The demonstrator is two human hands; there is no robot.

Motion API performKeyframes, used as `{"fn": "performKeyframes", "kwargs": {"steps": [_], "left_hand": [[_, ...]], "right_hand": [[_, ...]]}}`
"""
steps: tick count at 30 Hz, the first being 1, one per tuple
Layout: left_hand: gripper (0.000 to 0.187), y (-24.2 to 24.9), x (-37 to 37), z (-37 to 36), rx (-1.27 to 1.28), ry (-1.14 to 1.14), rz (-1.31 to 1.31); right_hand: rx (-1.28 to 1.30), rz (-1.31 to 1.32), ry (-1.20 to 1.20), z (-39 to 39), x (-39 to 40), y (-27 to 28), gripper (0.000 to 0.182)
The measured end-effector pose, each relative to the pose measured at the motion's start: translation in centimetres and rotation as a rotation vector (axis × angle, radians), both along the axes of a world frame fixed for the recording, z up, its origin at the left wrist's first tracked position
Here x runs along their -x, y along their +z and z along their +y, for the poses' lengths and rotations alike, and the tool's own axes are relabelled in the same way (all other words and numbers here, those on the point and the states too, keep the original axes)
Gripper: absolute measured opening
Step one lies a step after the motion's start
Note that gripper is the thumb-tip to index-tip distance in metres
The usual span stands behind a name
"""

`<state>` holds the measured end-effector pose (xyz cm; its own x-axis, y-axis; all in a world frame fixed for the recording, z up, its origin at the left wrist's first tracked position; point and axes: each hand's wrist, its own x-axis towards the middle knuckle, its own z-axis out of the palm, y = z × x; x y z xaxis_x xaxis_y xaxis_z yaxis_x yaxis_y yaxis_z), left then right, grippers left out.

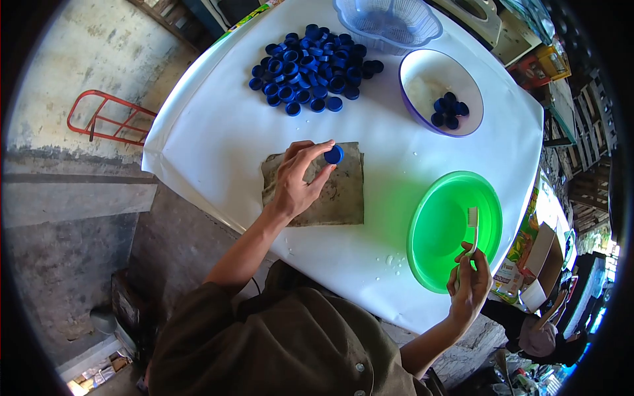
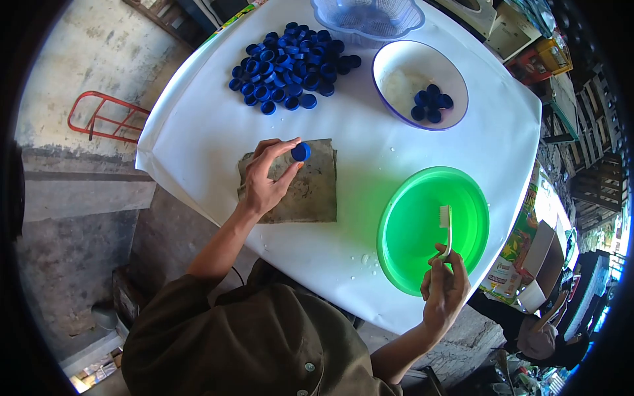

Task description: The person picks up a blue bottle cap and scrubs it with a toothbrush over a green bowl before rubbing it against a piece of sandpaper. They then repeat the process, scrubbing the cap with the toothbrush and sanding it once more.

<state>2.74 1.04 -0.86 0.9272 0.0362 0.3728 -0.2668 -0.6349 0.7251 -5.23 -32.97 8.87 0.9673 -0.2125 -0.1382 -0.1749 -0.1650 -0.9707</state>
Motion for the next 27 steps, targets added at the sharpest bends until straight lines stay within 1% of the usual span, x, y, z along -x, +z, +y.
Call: {"fn": "performKeyframes", "kwargs": {"steps": [2, 3, 6, 7, 10, 11, 14, 15, 18, 22, 24, 27], "left_hand": [[0.041, -1.5, -0.1, 0.4, -0.112, -0.007, 0.131], [0.040, -1.1, -0.3, 0.7, -0.194, -0.061, 0.124], [0.044, 0.8, -1.6, 1.1, -0.080, -0.091, 0.173], [0.043, 1.1, -2.0, 1.3, -0.016, -0.120, 0.099], [0.042, 1.5, -2.5, 1.1, -0.008, -0.179, -0.023], [0.045, 1.4, -2.3, 1.0, -0.200, -0.196, 0.098], [0.046, 1.8, -3.7, 1.5, -0.280, -0.292, 0.271], [0.045, 2.6, -4.6, 1.3, -0.216, -0.323, 0.242], [0.043, 5.5, -7.3, -0.5, 0.112, -0.395, 0.156], [0.032, 7.1, -12.6, -4.0, 0.153, -0.574, -0.056], [0.027, 5.9, -15.7, -7.1, 0.266, -0.595, 0.032], [0.023, 5.2, -19.3, -11.7, 0.143, -0.566, 0.084]], "right_hand": [[-0.005, 0.019, -0.010, 0.3, 0.0, -0.1, 0.022], [-0.003, 0.024, -0.008, 0.4, -0.1, 0.1, 0.023], [-0.002, 0.034, -0.033, 1.0, 0.1, 0.4, 0.024], [-0.005, 0.036, -0.046, 1.1, 0.2, 0.4, 0.024], [-0.023, 0.046, -0.093, 1.5, 0.4, 0.4, 0.024], [-0.028, 0.047, -0.109, 1.5, 0.3, 0.5, 0.024], [-0.047, 0.060, -0.131, 1.8, 0.6, 0.2, 0.024], [-0.053, 0.041, -0.138, 2.1, 0.5, 0.3, 0.023], [-0.069, 0.045, -0.161, 2.4, 0.6, 0.5, 0.023], [-0.091, 0.027, -0.195, 2.4, 1.1, 0.5, 0.022], [-0.073, 0.025, -0.225, 2.5, 1.6, 0.8, 0.023], [-0.033, 0.038, -0.276, 2.8, 2.4, 1.2, 0.023]]}}
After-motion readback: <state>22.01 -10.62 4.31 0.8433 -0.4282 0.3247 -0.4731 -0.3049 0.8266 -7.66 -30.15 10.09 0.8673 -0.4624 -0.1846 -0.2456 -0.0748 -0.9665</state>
